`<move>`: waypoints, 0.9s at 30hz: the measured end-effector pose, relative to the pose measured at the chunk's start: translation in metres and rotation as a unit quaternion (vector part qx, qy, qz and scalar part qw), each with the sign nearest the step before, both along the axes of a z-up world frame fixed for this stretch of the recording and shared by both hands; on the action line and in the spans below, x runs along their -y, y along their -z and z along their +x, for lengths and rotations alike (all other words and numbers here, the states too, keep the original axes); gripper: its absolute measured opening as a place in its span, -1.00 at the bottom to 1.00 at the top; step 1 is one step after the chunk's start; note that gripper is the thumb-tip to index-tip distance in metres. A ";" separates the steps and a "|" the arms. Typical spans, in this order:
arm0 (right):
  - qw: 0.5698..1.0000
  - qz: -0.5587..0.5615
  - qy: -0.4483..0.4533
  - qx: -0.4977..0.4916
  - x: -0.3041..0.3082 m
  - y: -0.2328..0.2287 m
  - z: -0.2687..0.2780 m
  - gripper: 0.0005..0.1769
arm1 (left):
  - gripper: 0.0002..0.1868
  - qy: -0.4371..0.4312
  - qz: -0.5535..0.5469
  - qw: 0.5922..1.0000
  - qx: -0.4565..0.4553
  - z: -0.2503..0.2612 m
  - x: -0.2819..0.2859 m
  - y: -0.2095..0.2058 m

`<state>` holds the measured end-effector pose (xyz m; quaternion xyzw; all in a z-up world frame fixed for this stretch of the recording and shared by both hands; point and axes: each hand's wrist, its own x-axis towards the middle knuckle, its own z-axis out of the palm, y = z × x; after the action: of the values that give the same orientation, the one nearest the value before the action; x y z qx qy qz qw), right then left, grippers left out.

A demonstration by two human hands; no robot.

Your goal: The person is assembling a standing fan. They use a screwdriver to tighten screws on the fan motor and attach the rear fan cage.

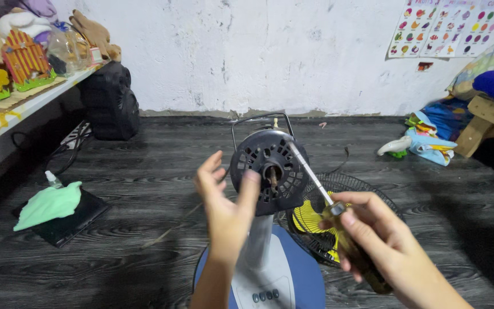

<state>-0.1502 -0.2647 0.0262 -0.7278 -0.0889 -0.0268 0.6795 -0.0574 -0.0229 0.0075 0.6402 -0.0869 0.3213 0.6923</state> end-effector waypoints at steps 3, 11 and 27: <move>0.999 0.018 0.039 -0.007 0.004 -0.007 0.003 -0.58 | 0.17 -0.056 0.131 0.989 0.042 -0.005 0.008 0.009; 0.999 0.010 0.036 0.013 0.007 -0.004 0.005 -0.56 | 0.48 -0.115 0.190 0.973 0.059 0.000 0.036 0.033; 0.999 -0.007 0.017 0.042 0.011 0.010 0.009 -0.60 | 0.51 -0.050 0.212 0.971 0.096 0.013 0.029 0.025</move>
<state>-0.1409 -0.2755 0.0163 -0.7322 -0.1047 -0.0685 0.6695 -0.0441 -0.0516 -0.0170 0.7420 -0.1870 0.3899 0.5123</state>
